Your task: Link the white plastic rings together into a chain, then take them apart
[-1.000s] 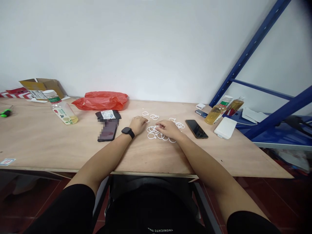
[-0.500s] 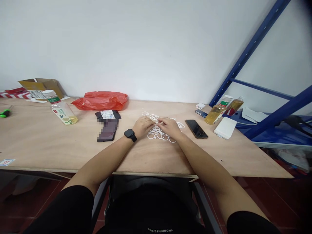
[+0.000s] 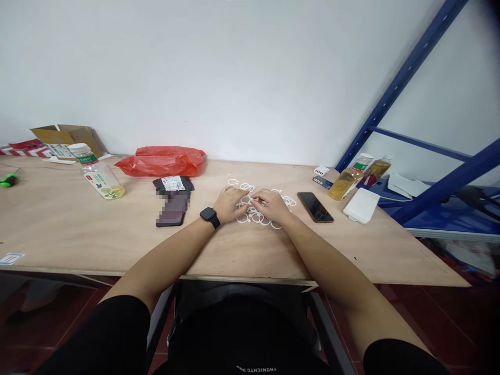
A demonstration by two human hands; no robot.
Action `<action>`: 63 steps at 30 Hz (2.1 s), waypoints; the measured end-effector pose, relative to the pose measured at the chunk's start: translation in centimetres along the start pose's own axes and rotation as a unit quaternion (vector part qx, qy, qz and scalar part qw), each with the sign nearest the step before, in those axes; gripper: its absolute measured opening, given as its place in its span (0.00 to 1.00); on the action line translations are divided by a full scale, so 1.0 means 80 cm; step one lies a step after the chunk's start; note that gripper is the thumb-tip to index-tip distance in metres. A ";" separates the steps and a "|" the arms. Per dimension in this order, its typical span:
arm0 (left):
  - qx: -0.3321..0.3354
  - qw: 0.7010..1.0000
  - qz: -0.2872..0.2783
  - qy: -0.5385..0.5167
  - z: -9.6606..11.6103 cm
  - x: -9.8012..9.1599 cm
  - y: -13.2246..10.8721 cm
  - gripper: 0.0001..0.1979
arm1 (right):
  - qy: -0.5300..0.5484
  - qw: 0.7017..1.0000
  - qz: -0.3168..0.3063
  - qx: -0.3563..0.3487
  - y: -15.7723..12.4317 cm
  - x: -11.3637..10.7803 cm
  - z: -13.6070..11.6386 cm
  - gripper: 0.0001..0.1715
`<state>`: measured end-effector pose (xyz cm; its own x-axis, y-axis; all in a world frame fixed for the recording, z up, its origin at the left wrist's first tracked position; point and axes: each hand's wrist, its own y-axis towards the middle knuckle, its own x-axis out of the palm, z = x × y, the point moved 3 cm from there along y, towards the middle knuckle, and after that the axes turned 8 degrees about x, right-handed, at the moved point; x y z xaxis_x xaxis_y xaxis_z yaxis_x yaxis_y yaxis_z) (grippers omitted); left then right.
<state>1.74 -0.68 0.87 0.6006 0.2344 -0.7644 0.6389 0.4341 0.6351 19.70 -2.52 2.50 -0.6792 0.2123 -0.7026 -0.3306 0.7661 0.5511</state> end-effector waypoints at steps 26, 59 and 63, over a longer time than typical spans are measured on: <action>-0.007 1.000 0.019 -0.008 0.000 0.000 0.003 0.15 | 0.030 0.999 0.001 -0.018 -0.001 0.003 -0.007 0.11; -0.109 0.978 -0.179 -0.018 -0.022 0.015 -0.004 0.24 | -0.238 0.932 -0.195 0.194 0.075 0.045 0.085 0.28; -0.113 0.981 -0.160 -0.014 -0.022 0.017 -0.004 0.23 | -0.251 0.934 -0.197 0.164 0.075 0.054 0.081 0.24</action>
<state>1.46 1.04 -0.58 0.4018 0.0316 -0.9152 0.6760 0.6639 0.3198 19.03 6.95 -0.14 -0.1279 0.0700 -0.9893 -0.2162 0.9716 0.0967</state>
